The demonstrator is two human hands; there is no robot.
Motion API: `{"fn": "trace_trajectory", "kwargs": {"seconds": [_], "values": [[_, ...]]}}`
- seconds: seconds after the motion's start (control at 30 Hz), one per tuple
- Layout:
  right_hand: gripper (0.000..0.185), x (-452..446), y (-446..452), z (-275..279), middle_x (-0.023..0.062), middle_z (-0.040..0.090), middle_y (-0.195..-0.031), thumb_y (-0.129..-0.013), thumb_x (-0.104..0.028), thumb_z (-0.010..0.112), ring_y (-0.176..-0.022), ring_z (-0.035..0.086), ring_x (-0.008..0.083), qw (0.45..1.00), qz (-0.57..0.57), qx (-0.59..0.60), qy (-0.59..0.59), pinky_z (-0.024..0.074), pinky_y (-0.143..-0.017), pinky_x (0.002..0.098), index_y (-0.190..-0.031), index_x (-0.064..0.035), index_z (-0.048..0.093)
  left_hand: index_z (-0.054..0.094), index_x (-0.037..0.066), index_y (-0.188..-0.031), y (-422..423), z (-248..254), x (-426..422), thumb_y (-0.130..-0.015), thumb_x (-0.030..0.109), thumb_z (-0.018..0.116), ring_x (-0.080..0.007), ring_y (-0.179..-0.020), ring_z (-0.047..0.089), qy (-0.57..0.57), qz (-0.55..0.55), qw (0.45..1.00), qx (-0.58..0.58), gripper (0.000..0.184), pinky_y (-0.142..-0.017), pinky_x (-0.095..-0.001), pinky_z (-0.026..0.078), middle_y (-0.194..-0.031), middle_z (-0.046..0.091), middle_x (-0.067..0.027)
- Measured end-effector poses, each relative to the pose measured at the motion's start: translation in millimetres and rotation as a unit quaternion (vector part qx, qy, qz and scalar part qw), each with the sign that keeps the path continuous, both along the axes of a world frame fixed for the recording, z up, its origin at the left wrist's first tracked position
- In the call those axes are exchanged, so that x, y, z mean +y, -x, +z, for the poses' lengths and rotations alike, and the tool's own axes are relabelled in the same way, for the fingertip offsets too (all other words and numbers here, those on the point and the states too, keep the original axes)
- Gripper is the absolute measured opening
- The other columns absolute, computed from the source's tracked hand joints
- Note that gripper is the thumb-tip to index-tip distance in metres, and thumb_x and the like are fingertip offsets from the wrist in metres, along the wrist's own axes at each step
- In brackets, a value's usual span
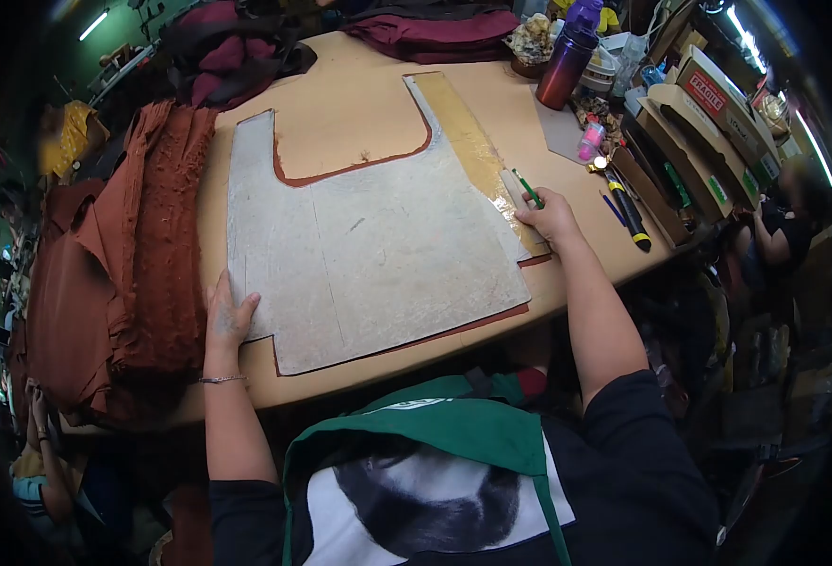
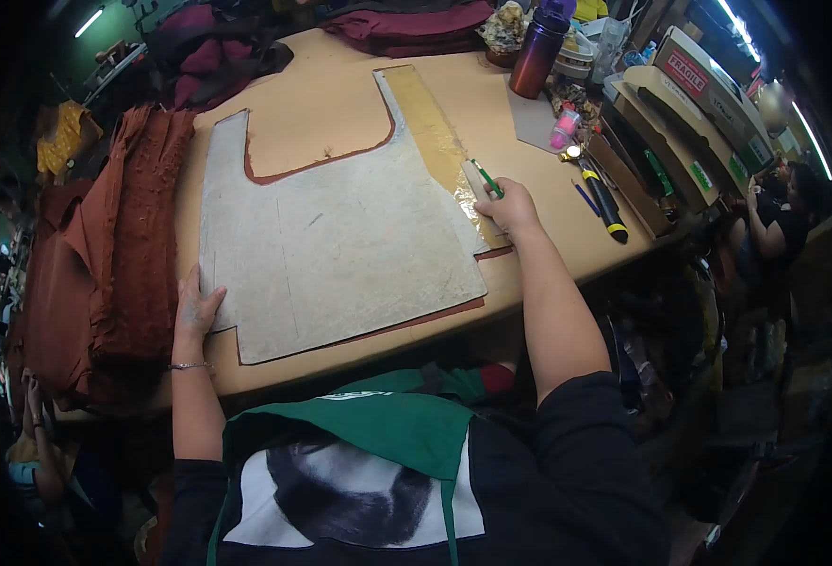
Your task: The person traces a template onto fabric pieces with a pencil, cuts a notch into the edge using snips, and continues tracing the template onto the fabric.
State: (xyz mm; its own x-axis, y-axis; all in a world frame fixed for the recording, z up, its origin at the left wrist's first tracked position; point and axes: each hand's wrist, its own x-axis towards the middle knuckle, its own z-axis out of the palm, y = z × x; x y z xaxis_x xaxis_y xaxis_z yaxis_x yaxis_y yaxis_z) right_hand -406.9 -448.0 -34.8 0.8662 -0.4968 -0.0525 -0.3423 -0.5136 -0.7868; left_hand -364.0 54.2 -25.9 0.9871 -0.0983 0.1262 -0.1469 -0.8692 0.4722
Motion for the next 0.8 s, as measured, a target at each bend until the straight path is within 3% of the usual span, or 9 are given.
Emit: {"fn": "trace_trajectory", "kwargs": {"seconds": [0.17, 0.27, 0.57, 0.8], "values": [[0.036, 6, 3, 2, 0.0048, 0.057, -0.078, -0.066, -0.002, 0.071, -0.070, 0.055, 0.0121, 0.984, -0.026, -0.080, -0.160, 0.0448, -0.061, 0.0238, -0.099, 0.0018, 0.057, 0.035, -0.008, -0.126, 0, 6, -3, -0.070, 0.021, 0.067, -0.0359, -0.109, 0.043, -0.006, -0.006, 1.000, 0.017, 0.070, -0.095, -0.0373, 0.034, -0.114, 0.045, -0.0264], [0.037, 8, 5, 9, 0.0055, 0.057, -0.077, -0.067, -0.002, 0.070, -0.067, 0.054, 0.0126, 0.984, -0.016, -0.059, -0.167, 0.0446, -0.060, 0.0243, -0.101, 0.0011, 0.057, 0.034, -0.008, -0.126, 2, 8, -3, -0.070, 0.021, 0.067, -0.0357, -0.108, 0.044, -0.012, -0.006, 1.000, 0.023, 0.070, -0.095, -0.0373, 0.035, -0.114, 0.045, -0.0261], [0.028, 0, -1, 1, 0.0085, 0.060, -0.072, -0.067, -0.009, 0.071, -0.065, 0.056, 0.0150, 0.999, 0.014, -0.011, -0.046, 0.0450, -0.060, 0.0289, -0.093, -0.0020, 0.063, 0.034, -0.006, -0.126, -1, 1, 2, -0.071, 0.020, 0.066, -0.0339, -0.105, 0.047, -0.025, -0.006, 1.000, 0.010, 0.069, -0.092, -0.0362, 0.037, -0.110, 0.046, -0.0245], [0.034, 7, -1, 19, 0.0143, 0.064, -0.082, -0.066, -0.018, 0.071, -0.075, 0.062, 0.0234, 0.994, 0.020, 0.075, 0.075, 0.0476, -0.069, 0.0324, -0.097, -0.0061, 0.064, 0.034, -0.008, -0.126, -3, -2, 6, -0.072, 0.025, 0.066, -0.0378, -0.104, 0.045, -0.034, -0.012, 0.999, 0.017, 0.070, -0.092, -0.0378, 0.037, -0.109, 0.045, -0.0268]]}}
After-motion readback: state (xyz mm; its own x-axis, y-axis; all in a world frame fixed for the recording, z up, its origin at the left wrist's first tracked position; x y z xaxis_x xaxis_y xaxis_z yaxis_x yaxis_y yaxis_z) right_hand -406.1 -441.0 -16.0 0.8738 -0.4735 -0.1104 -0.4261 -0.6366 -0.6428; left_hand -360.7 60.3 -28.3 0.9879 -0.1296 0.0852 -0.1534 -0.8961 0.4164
